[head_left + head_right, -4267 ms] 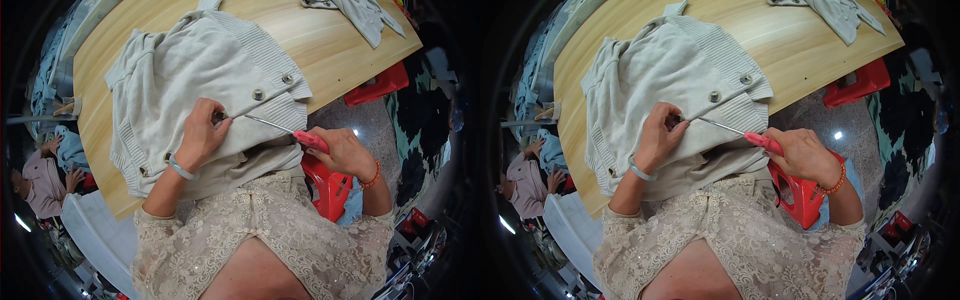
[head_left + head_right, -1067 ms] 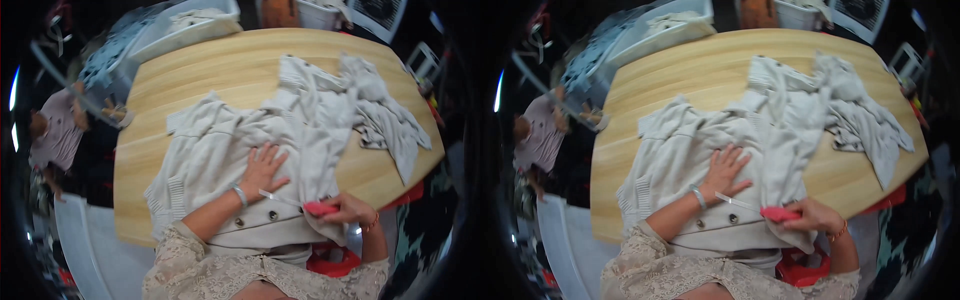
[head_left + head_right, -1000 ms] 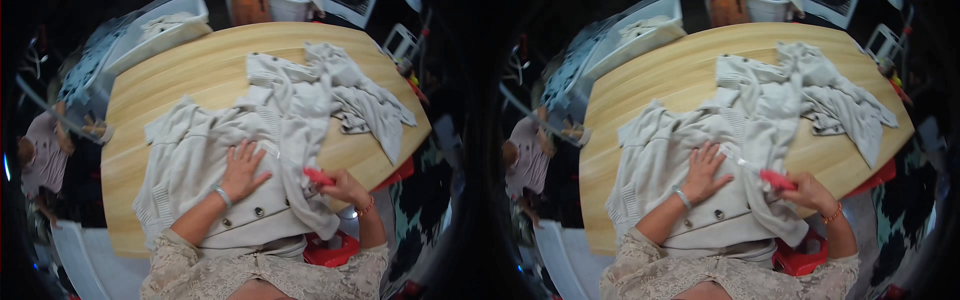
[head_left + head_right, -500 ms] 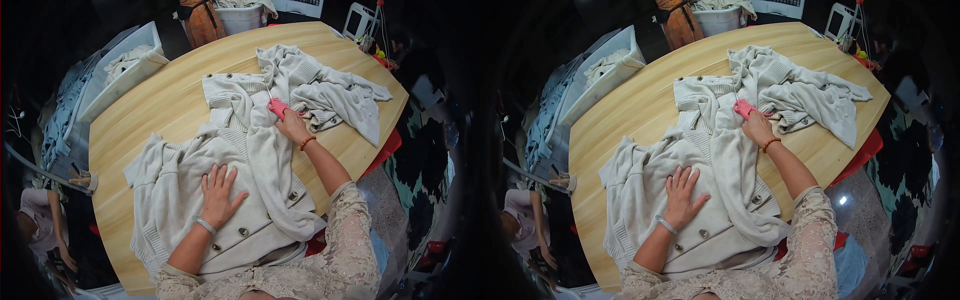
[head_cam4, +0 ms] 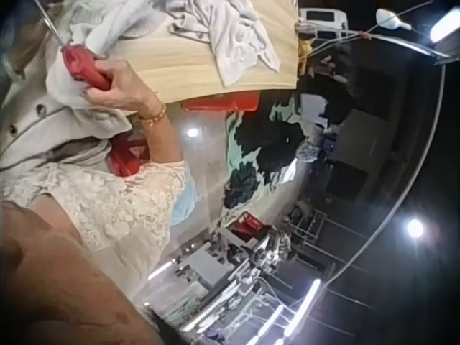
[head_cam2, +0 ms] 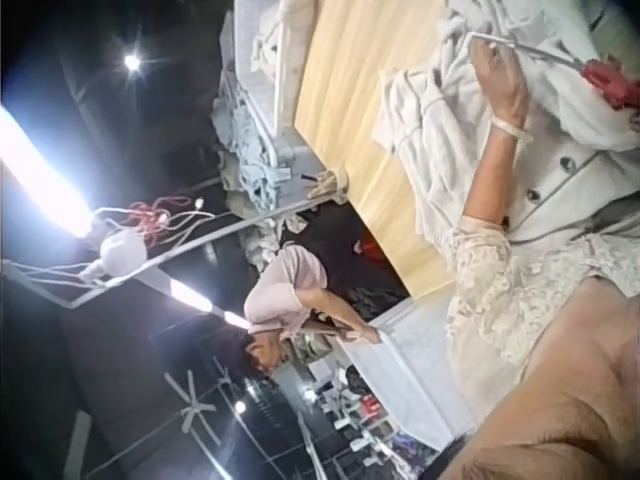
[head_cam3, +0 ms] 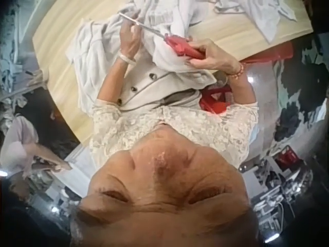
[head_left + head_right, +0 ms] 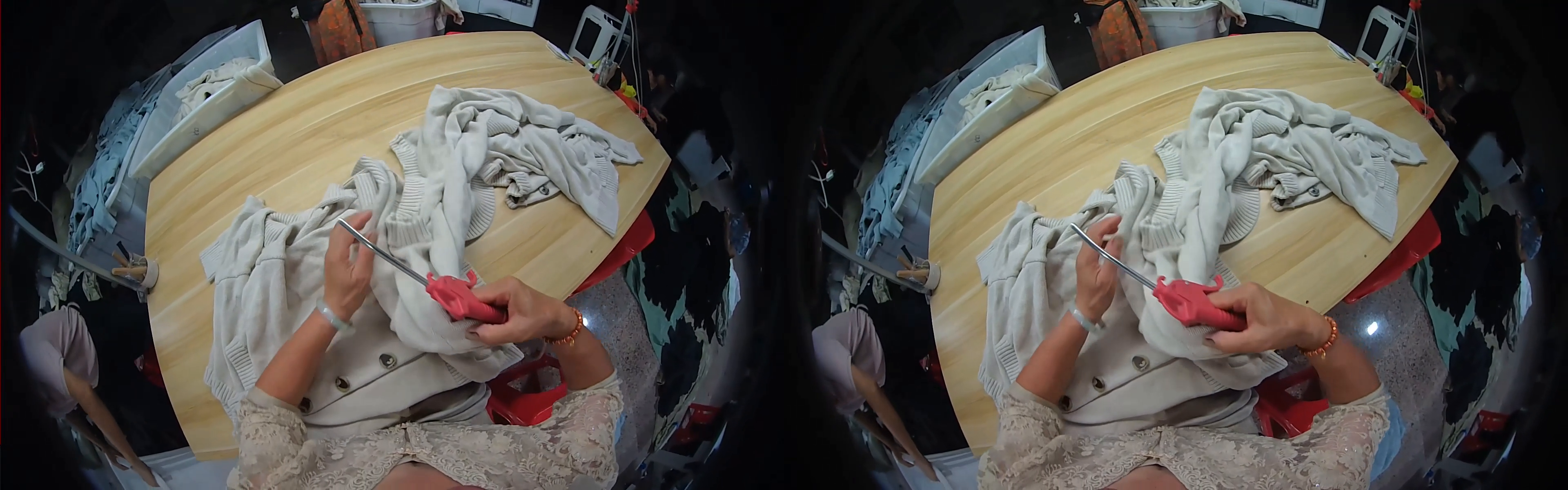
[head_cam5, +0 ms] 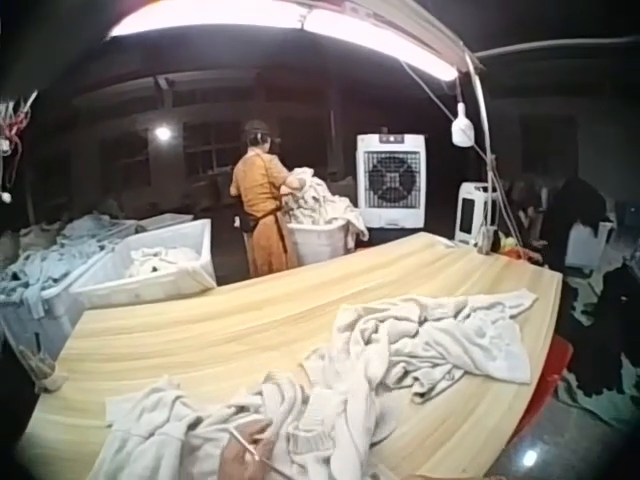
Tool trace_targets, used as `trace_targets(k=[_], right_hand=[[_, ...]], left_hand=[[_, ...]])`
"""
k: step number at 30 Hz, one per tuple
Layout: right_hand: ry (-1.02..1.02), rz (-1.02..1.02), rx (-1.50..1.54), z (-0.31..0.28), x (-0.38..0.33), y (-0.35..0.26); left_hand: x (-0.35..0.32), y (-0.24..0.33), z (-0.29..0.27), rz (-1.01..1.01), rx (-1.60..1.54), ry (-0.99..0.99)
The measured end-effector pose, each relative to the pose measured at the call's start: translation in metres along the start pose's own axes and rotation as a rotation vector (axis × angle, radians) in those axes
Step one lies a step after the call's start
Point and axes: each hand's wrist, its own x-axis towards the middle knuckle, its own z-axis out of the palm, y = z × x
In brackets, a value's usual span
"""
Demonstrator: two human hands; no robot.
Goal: Trimming excess threads from knitted cardigans using scissors.
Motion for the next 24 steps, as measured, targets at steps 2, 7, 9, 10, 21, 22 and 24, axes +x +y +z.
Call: trace_targets(k=[2,7,9,10,21,22,24], right_hand=[[-0.002,0.037,-0.031,-0.004,-0.02,0.013],[0.113,0.081,0.006,-0.001,-0.055,0.043],[0.216,0.086,0.087,0.006,-0.056,0.04],[0.2,0.082,0.082,0.006,-0.06,0.045],[0.47,0.104,0.06,0.015,-0.081,0.054],[0.483,0.116,0.087,0.018,-0.081,0.049],[0.49,0.13,0.093,0.027,-0.077,0.039]], left_hand=[[0.026,0.0,0.026,0.035,0.067,-0.109],[0.06,0.009,0.077,-0.132,0.627,-0.649],[0.066,0.001,0.083,-0.058,0.82,-0.719],[0.069,0.011,0.086,-0.037,0.862,-0.732],[0.1,-0.001,0.097,-0.341,0.16,-0.458],[0.104,0.014,0.09,-0.42,0.045,-0.412],[0.103,0.019,0.086,-0.36,-0.001,-0.379]])
